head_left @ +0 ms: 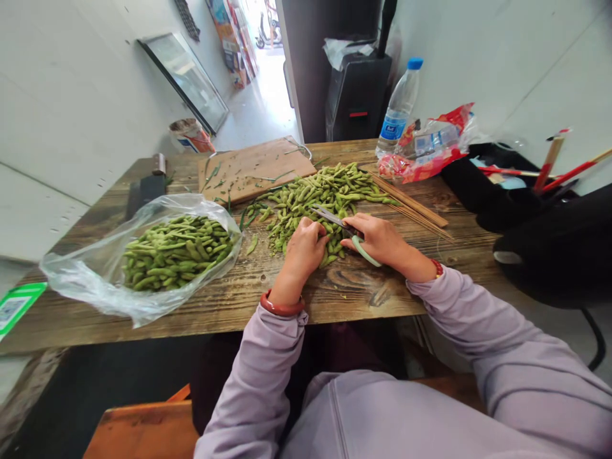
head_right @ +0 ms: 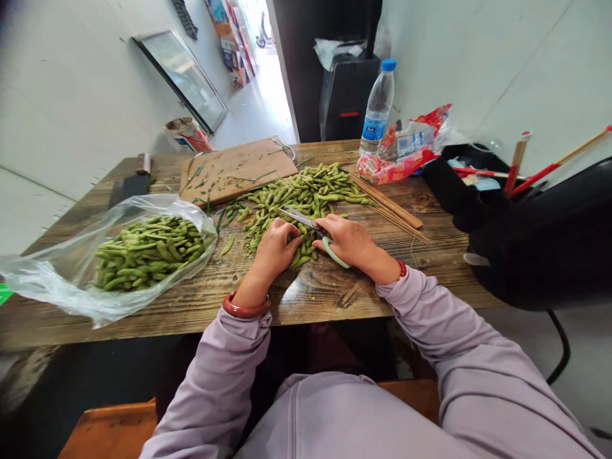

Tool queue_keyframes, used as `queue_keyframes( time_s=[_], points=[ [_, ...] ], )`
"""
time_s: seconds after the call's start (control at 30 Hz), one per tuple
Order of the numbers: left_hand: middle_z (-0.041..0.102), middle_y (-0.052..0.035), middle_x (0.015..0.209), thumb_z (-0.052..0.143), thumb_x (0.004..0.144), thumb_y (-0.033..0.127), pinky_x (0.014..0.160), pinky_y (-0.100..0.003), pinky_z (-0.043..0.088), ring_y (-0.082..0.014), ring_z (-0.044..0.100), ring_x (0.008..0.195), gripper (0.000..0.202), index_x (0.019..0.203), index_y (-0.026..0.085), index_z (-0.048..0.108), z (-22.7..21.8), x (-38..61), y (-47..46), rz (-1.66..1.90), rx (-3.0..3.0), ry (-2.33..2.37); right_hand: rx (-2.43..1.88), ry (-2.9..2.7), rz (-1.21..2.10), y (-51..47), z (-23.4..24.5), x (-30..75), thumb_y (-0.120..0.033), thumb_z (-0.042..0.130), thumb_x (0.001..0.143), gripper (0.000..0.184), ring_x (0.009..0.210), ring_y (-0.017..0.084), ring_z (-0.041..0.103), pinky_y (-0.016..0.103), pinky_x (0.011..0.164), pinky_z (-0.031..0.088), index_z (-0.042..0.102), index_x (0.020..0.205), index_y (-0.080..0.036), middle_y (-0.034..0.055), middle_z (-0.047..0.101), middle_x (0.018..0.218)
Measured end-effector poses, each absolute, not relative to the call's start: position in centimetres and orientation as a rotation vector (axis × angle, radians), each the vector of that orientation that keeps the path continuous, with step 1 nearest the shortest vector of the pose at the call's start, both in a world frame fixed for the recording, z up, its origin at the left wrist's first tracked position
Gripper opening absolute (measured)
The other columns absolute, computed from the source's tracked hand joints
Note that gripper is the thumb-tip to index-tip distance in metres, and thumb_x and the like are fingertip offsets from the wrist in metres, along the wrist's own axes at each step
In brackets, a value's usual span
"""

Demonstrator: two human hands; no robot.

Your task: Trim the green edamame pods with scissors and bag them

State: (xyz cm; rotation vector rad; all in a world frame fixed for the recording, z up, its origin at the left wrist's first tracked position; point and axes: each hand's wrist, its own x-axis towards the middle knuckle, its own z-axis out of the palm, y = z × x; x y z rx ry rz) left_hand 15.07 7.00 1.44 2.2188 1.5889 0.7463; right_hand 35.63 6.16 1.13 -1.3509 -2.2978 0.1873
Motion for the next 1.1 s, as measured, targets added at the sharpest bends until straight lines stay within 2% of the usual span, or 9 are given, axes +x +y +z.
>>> queue_keyframes(
  time_s=[0.13, 0.23, 0.33, 0.4, 0.63, 0.77, 0.93, 1.1],
  points=[
    [0.064, -0.0037, 0.081, 0.068, 0.078, 0.009, 0.082, -0.032, 0.046, -0.0185, 0.059, 0.082, 0.010, 0.074, 0.017, 0.063, 1.4, 14.8, 7.4, 0.974, 1.900, 1.506, -1.309, -2.256, 0.201, 6.2, 0.9, 35.7, -0.034, 0.072, 0.088, 0.036, 0.086, 0.023, 0.066, 0.032, 0.073, 0.048, 0.067, 0.119, -0.018, 0.0090, 0.070, 0.104],
    [0.064, -0.0013, 0.076, 0.071, 0.077, 0.016, 0.068, -0.026, 0.043, -0.0127, 0.054, 0.069, 0.005, 0.082, 0.015, 0.070, 1.7, 14.5, 7.4, 1.127, 1.509, 1.338, -1.277, -2.232, 0.209, 6.3, 0.7, 35.7, -0.034, 0.072, 0.088, 0.035, 0.084, 0.023, 0.066, 0.032, 0.072, 0.049, 0.067, 0.118, -0.018, 0.0091, 0.070, 0.102],
    [0.060, 0.0012, 0.071, 0.076, 0.074, 0.027, 0.052, -0.021, 0.032, -0.0073, 0.045, 0.056, 0.029, 0.100, 0.013, 0.074, 2.2, 14.2, 7.2, 1.178, 1.101, 1.127, -1.247, -2.202, 0.220, 6.4, 0.6, 35.7, -0.033, 0.071, 0.088, 0.035, 0.083, 0.024, 0.067, 0.033, 0.072, 0.051, 0.067, 0.118, -0.017, 0.0094, 0.070, 0.100],
    [0.058, 0.0014, 0.070, 0.081, 0.068, 0.029, 0.048, -0.019, 0.026, -0.0056, 0.043, 0.054, 0.037, 0.100, 0.012, 0.074, 2.5, 14.1, 7.1, 1.175, 0.928, 1.015, -1.229, -2.173, 0.224, 6.5, 0.4, 35.7, -0.033, 0.071, 0.087, 0.034, 0.086, 0.025, 0.068, 0.035, 0.074, 0.053, 0.068, 0.118, -0.018, 0.0093, 0.071, 0.100],
    [0.057, 0.0020, 0.066, 0.090, 0.058, 0.033, 0.043, -0.016, 0.023, -0.0040, 0.044, 0.054, 0.037, 0.081, 0.011, 0.072, 2.7, 14.1, 7.0, 1.217, 0.834, 0.920, -1.179, -2.147, 0.239, 6.7, -0.2, 35.7, -0.035, 0.072, 0.087, 0.036, 0.094, 0.028, 0.070, 0.040, 0.081, 0.056, 0.067, 0.119, -0.018, 0.0120, 0.072, 0.106],
    [0.068, -0.0018, 0.081, 0.091, 0.057, 0.032, 0.045, -0.015, 0.027, -0.0036, 0.046, 0.057, 0.036, 0.080, 0.012, 0.071, 2.6, 14.0, 7.0, 1.295, 0.827, 0.921, -1.170, -2.156, 0.230, 6.7, -0.2, 35.7, -0.035, 0.072, 0.087, 0.036, 0.090, 0.027, 0.070, 0.039, 0.080, 0.056, 0.067, 0.119, -0.018, 0.0111, 0.071, 0.104],
    [0.069, -0.0010, 0.086, 0.090, 0.060, 0.031, 0.043, -0.016, 0.025, -0.0026, 0.043, 0.054, 0.034, 0.082, 0.014, 0.071, 2.7, 14.1, 6.9, 1.305, 0.807, 0.897, -1.167, -2.184, 0.243, 6.4, 0.1, 35.6, -0.035, 0.071, 0.088, 0.037, 0.085, 0.025, 0.068, 0.037, 0.076, 0.055, 0.066, 0.120, -0.018, 0.0098, 0.069, 0.101],
    [0.060, 0.0022, 0.071, 0.090, 0.059, 0.026, 0.043, -0.016, 0.022, -0.0029, 0.042, 0.052, 0.033, 0.080, 0.013, 0.069, 2.9, 14.2, 6.9, 1.313, 0.776, 0.881, -1.193, -2.202, 0.269, 6.2, 0.6, 35.6, -0.035, 0.073, 0.086, 0.039, 0.075, 0.021, 0.064, 0.034, 0.070, 0.052, 0.066, 0.121, -0.021, 0.0064, 0.067, 0.098]
  ],
)
